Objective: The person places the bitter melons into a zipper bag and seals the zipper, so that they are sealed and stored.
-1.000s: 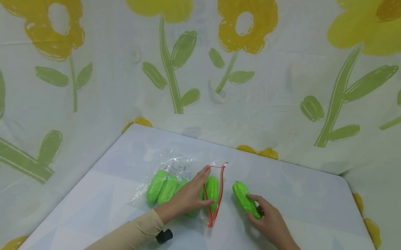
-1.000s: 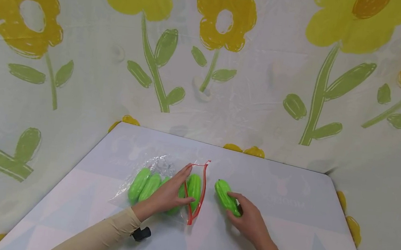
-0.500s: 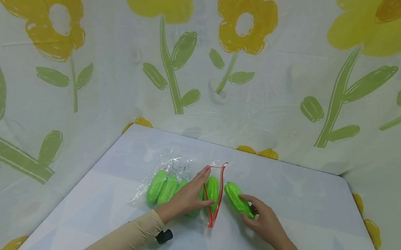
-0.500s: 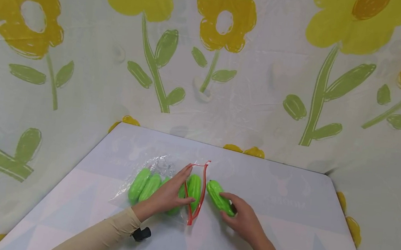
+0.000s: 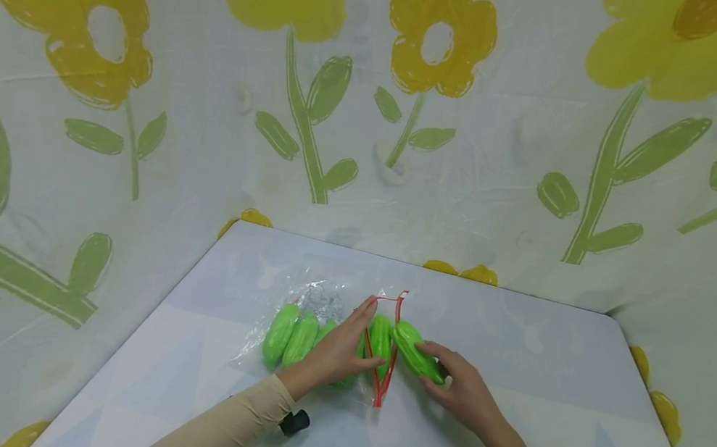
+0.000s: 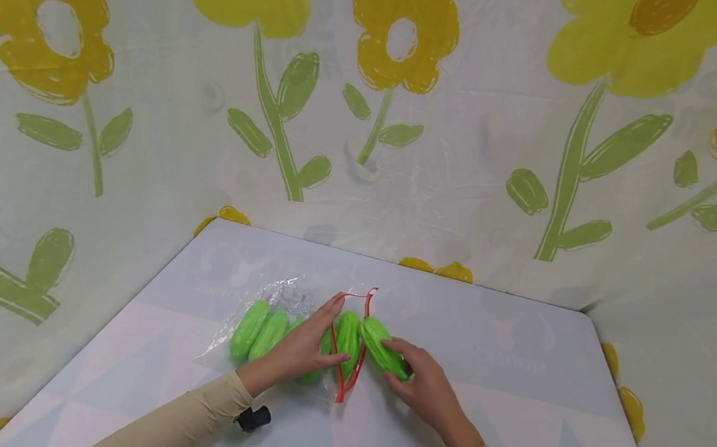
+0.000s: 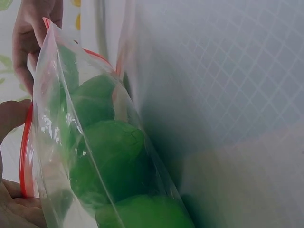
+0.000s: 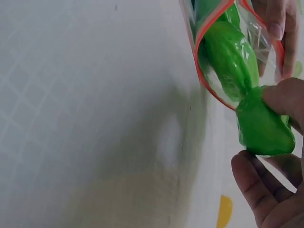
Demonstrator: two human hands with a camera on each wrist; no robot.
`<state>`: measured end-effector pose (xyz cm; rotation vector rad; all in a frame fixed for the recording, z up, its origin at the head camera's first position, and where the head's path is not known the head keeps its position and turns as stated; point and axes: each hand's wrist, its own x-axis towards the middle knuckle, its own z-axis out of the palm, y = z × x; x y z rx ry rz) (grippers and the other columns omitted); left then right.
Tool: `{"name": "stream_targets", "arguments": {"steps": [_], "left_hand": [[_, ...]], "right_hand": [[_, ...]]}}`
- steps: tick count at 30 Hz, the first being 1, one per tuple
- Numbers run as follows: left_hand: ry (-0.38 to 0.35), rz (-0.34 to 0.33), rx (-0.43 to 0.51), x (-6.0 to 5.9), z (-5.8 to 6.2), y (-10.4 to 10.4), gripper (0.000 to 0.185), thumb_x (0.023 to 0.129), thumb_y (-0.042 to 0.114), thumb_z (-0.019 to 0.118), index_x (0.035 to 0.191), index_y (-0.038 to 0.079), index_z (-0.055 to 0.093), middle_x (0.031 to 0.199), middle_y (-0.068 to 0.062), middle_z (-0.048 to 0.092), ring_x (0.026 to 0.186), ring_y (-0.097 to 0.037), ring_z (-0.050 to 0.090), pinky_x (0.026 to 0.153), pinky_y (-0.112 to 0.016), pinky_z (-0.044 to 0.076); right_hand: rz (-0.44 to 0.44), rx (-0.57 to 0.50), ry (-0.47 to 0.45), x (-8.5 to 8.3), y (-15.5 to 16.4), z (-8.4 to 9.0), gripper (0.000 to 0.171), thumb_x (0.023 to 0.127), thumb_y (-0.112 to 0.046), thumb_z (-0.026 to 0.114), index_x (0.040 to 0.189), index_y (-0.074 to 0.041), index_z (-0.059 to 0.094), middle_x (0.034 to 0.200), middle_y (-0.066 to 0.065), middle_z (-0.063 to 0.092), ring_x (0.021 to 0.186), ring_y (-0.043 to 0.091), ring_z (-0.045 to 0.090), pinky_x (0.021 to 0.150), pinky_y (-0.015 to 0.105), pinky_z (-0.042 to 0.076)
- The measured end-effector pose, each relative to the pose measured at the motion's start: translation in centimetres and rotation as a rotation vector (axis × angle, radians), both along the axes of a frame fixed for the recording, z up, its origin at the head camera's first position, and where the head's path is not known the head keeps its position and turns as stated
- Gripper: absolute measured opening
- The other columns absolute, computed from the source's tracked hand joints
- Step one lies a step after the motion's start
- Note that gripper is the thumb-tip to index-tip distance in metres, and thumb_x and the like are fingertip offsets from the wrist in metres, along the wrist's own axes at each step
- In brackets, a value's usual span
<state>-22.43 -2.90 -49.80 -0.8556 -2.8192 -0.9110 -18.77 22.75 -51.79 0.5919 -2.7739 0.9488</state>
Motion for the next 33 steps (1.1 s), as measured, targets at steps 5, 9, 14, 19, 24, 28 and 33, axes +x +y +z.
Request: {"name": "stream_targets", "arguments": {"steps": [5,9,14,19,24,28,33], "left_hand": [[0.011,-0.003,-0.002,0.0,0.1,0.1,0.099,0.079,0.044,0.070,0.150,0.008,0.011,0.156,0.002,0.004,0.138,-0.021,0.025,0.099,-0.037,0.042],[0.012,-0.006,0.002,0.1,0.2,0.1,0.099,0.079,0.044,0.070,0.150,0.009,0.010,0.156,0.002,0.004,0.138,-0.020,0.023,0.100,-0.037,0.041],[0.022,-0.008,0.005,0.0,0.1,0.1,0.099,0.080,0.044,0.069,0.150,0.008,0.010,0.156,0.001,0.005,0.138,-0.020,0.024,0.100,-0.038,0.041],[0.028,-0.003,0.001,0.1,0.2,0.2,0.100,0.079,0.045,0.070,0.150,0.009,0.010,0.156,0.000,0.007,0.139,-0.019,0.023,0.101,-0.037,0.040],[0.021,0.003,-0.008,0.1,0.4,0.2,0.101,0.078,0.045,0.071,0.150,0.008,0.010,0.156,0.000,0.007,0.139,-0.019,0.022,0.102,-0.037,0.039],[0.007,-0.001,0.000,0.1,0.5,0.2,0.099,0.079,0.044,0.070,0.150,0.007,0.011,0.156,-0.001,0.007,0.138,-0.020,0.023,0.102,-0.038,0.039],[0.001,-0.006,-0.001,0.2,0.6,0.2,0.099,0.079,0.043,0.071,0.150,0.007,0.011,0.156,0.000,0.006,0.138,-0.021,0.024,0.101,-0.038,0.040]], "right_hand": [[-0.011,0.033,-0.024,-0.2,-0.5,-0.1,0.054,0.077,-0.020,0.075,0.125,-0.035,0.056,0.127,-0.009,0.055,0.096,0.007,0.054,0.072,0.025,0.052],[0.019,0.031,-0.054,-0.1,-0.7,-0.3,0.055,0.077,-0.019,0.076,0.124,-0.037,0.056,0.127,-0.010,0.055,0.103,0.008,0.055,0.076,0.026,0.052],[0.120,0.026,-0.071,0.3,-0.8,-0.2,0.057,0.077,-0.019,0.076,0.125,-0.038,0.054,0.125,-0.011,0.056,0.098,0.007,0.055,0.075,0.025,0.052],[0.208,0.046,-0.114,0.6,-0.7,0.1,0.054,0.079,-0.021,0.073,0.126,-0.039,0.052,0.123,-0.014,0.055,0.089,0.005,0.052,0.073,0.022,0.050],[0.226,0.043,-0.103,0.5,-0.3,0.5,0.054,0.079,-0.019,0.073,0.127,-0.034,0.053,0.121,-0.011,0.057,0.089,0.005,0.053,0.072,0.023,0.051],[0.174,0.013,-0.070,0.0,-0.3,0.8,0.054,0.079,-0.017,0.074,0.127,-0.033,0.054,0.123,-0.010,0.056,0.092,0.006,0.054,0.072,0.022,0.051],[0.132,0.001,-0.014,-0.9,-0.6,1.2,0.053,0.080,-0.018,0.073,0.127,-0.032,0.054,0.124,-0.009,0.056,0.097,0.008,0.054,0.075,0.025,0.052]]}}
